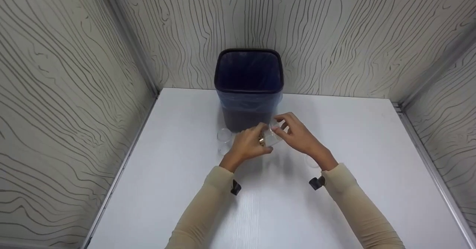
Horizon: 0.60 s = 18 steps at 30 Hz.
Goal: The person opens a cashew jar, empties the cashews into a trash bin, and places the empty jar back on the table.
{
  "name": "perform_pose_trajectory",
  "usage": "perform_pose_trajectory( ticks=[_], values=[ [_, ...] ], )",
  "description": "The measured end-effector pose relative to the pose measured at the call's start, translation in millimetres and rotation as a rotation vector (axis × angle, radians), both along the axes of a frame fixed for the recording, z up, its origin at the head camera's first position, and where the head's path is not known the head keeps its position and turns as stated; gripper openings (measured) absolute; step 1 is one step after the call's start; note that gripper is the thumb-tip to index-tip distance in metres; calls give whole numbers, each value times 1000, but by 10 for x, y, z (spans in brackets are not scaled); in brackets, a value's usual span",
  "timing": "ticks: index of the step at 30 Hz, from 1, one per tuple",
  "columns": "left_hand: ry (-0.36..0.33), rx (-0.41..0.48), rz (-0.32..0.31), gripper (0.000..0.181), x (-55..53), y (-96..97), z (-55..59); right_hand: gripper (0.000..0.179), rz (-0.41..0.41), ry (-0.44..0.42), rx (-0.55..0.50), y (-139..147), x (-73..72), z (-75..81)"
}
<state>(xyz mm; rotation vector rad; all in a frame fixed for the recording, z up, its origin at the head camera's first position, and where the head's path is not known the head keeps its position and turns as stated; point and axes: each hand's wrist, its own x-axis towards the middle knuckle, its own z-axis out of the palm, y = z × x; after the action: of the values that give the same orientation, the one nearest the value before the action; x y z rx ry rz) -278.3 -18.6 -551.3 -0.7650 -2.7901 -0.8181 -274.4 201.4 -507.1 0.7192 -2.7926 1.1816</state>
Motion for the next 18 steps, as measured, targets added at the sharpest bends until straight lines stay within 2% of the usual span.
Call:
perform_pose_trajectory(
  ticks=[8, 18],
  values=[
    [64, -44, 2, 67, -2, -4, 15, 53, -37, -69, -2, -8, -40, 54],
    [86, -59, 7, 68, 6, -8, -7, 60, -97, -170, -32, -47, -50, 69]
  ],
)
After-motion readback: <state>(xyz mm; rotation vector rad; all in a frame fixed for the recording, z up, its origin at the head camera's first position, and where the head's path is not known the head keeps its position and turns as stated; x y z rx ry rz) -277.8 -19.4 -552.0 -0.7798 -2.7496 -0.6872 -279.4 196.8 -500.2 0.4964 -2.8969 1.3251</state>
